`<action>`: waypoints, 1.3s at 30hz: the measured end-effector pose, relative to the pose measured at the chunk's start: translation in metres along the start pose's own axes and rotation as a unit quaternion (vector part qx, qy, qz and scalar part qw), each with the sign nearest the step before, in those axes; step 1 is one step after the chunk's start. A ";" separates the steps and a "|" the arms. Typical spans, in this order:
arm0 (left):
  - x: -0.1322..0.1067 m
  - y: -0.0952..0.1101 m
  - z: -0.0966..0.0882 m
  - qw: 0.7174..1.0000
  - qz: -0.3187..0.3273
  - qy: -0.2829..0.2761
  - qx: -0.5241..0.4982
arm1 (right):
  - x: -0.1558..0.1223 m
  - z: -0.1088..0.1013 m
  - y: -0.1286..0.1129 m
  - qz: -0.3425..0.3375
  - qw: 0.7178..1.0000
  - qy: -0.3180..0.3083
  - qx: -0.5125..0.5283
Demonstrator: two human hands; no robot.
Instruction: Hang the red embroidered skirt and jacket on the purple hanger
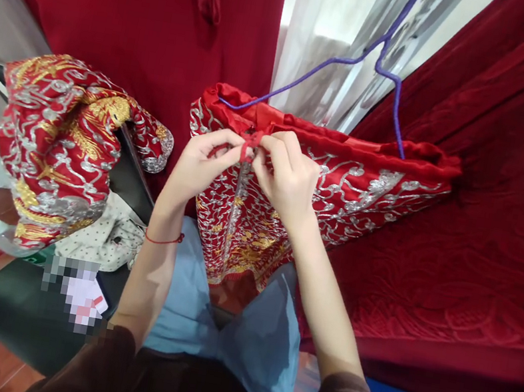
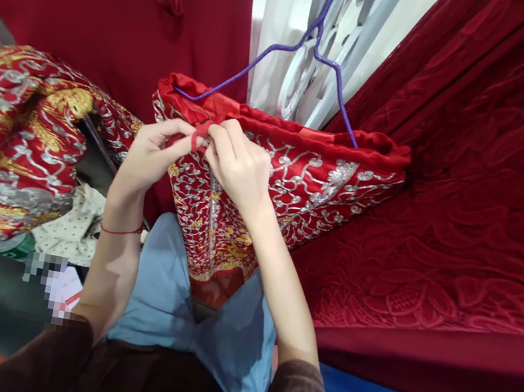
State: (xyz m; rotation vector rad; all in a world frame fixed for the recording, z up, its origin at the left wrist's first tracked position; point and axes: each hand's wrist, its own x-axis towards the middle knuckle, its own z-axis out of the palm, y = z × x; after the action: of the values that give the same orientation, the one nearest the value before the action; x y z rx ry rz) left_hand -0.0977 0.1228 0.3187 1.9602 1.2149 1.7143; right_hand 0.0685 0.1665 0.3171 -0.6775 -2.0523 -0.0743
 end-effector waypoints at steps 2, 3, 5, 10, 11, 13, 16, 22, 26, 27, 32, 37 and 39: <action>0.002 -0.006 -0.001 0.999 0.003 0.036 0.004 | 0.000 -0.003 0.002 0.000 0.998 0.022 -0.055; 0.003 -0.010 -0.002 0.998 0.007 0.060 0.013 | 0.001 -0.006 0.004 0.004 0.996 0.030 -0.083; 0.005 -0.019 -0.006 0.993 0.018 0.109 0.050 | 0.003 -0.012 0.011 0.016 0.990 0.043 -0.136; 0.011 -0.037 -0.016 0.964 0.050 0.194 0.174 | 0.007 -0.029 0.022 0.019 0.973 0.052 -0.226; 0.013 -0.039 -0.018 0.957 0.048 0.205 0.199 | 0.007 -0.033 0.023 0.014 0.971 0.043 -0.234; 0.017 -0.042 -0.019 0.946 0.038 0.215 0.238 | 0.006 -0.040 0.025 0.011 0.970 0.017 -0.241; 0.027 -0.047 -0.019 0.952 0.025 0.200 0.228 | 0.006 -0.051 0.029 0.015 0.969 -0.020 -0.247; 0.043 -0.049 -0.028 0.945 0.060 0.168 0.274 | 0.008 -0.068 0.030 0.001 0.966 -0.058 -0.252; 0.042 -0.041 -0.050 0.968 0.106 0.097 0.208 | -0.002 -0.105 0.034 -0.036 0.957 -0.066 -0.281; 0.043 -0.038 -0.055 0.975 0.113 0.087 0.173 | -0.006 -0.119 0.040 -0.041 0.948 -0.058 -0.310; 0.058 -0.030 -0.067 0.985 0.100 -0.065 0.123 | -0.021 -0.186 0.084 -0.005 0.902 -0.137 -0.408; 0.072 -0.041 -0.068 0.989 0.060 -0.066 0.117 | -0.024 -0.216 0.100 0.012 0.912 -0.197 -0.360; 0.073 -0.043 -0.064 0.993 0.040 -0.018 0.108 | -0.022 -0.214 0.092 -0.015 0.932 -0.164 -0.322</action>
State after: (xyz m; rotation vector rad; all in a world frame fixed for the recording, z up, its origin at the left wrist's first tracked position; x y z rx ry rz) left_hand -0.1769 0.1818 0.3567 2.1801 1.3787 1.6367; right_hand 0.2876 0.1681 0.3985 -1.1153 -2.3675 -0.7209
